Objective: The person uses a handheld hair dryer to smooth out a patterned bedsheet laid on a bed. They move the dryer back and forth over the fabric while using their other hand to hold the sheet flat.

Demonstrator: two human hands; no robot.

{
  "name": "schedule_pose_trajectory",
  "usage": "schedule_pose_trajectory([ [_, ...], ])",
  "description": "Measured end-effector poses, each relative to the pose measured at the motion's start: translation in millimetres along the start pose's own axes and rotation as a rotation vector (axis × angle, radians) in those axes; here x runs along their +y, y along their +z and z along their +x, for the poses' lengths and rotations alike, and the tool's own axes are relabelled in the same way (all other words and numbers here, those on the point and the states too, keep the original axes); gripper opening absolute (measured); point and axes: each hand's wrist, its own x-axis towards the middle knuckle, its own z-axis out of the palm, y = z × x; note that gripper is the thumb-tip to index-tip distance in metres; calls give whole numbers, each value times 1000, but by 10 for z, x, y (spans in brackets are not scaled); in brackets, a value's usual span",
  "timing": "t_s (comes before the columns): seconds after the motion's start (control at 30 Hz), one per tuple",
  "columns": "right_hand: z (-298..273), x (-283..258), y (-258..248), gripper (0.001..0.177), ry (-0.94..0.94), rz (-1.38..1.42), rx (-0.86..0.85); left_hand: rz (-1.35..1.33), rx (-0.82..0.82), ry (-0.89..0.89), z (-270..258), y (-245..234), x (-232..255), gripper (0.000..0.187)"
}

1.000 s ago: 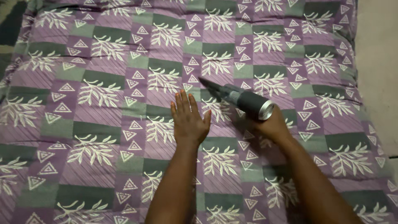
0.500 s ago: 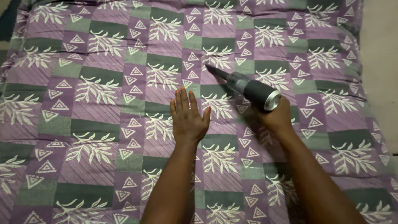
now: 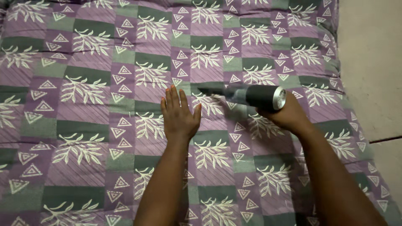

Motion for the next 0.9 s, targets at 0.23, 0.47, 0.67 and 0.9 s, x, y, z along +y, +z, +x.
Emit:
schedule_pose_trajectory([
  [0.23, 88, 82, 382, 44, 13, 3, 229, 20, -6, 1, 5, 59, -53, 77],
  [0.47, 67, 119, 148, 53, 37, 138, -78, 35, -10, 2, 20, 37, -45, 77],
  [0.67, 17, 66, 5, 52, 73, 233, -71, 42, -36, -13, 21, 20, -14, 79],
  [0.9, 188, 174, 598, 49, 46, 67, 217, 41, -36, -10, 27, 42, -24, 79],
])
